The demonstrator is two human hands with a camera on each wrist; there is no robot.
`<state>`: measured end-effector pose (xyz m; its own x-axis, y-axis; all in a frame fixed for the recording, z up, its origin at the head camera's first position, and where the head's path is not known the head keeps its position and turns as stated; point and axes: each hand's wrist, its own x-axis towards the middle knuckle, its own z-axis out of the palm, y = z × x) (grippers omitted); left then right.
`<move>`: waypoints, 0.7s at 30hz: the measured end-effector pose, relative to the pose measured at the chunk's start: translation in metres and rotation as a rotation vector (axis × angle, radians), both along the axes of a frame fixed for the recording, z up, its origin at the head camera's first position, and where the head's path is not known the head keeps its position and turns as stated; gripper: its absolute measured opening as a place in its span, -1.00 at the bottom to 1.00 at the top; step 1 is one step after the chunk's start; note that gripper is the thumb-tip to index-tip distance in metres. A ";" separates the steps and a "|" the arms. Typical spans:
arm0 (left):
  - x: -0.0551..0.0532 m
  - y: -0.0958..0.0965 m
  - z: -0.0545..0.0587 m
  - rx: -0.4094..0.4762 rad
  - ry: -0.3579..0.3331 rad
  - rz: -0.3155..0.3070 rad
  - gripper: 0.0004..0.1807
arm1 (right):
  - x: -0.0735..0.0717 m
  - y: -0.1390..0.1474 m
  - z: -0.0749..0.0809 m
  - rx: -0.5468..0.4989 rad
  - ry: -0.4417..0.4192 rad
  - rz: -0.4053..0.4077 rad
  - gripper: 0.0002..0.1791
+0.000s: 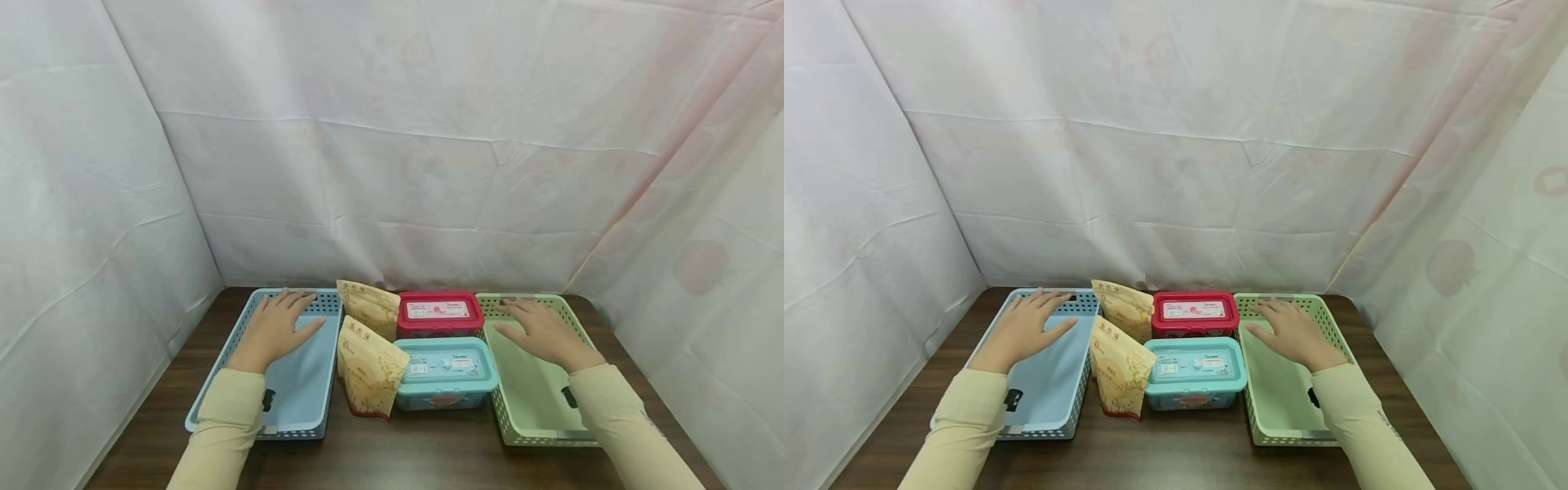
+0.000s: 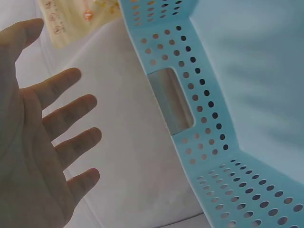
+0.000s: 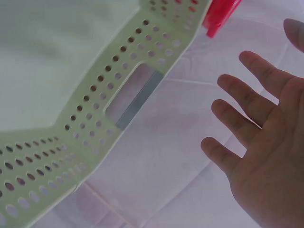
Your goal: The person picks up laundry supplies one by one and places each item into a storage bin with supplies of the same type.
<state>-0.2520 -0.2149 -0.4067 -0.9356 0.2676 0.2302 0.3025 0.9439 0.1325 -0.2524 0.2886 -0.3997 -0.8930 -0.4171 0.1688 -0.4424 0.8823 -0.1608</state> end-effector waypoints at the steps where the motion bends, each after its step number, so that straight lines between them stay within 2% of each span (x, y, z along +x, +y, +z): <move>1: 0.001 0.000 0.001 -0.005 0.001 0.002 -0.25 | 0.000 -0.001 0.001 -0.007 -0.003 0.009 -0.39; 9: 0.004 0.002 0.005 -0.007 0.021 -0.016 -0.36 | 0.003 -0.011 0.004 -0.073 -0.023 0.074 -0.54; 14: 0.006 0.002 0.006 0.004 0.009 -0.013 -0.41 | 0.005 -0.016 0.007 -0.152 -0.056 0.110 -0.55; 21: 0.007 0.002 0.007 0.016 -0.003 -0.024 -0.45 | 0.011 -0.027 0.009 -0.167 -0.095 0.119 -0.56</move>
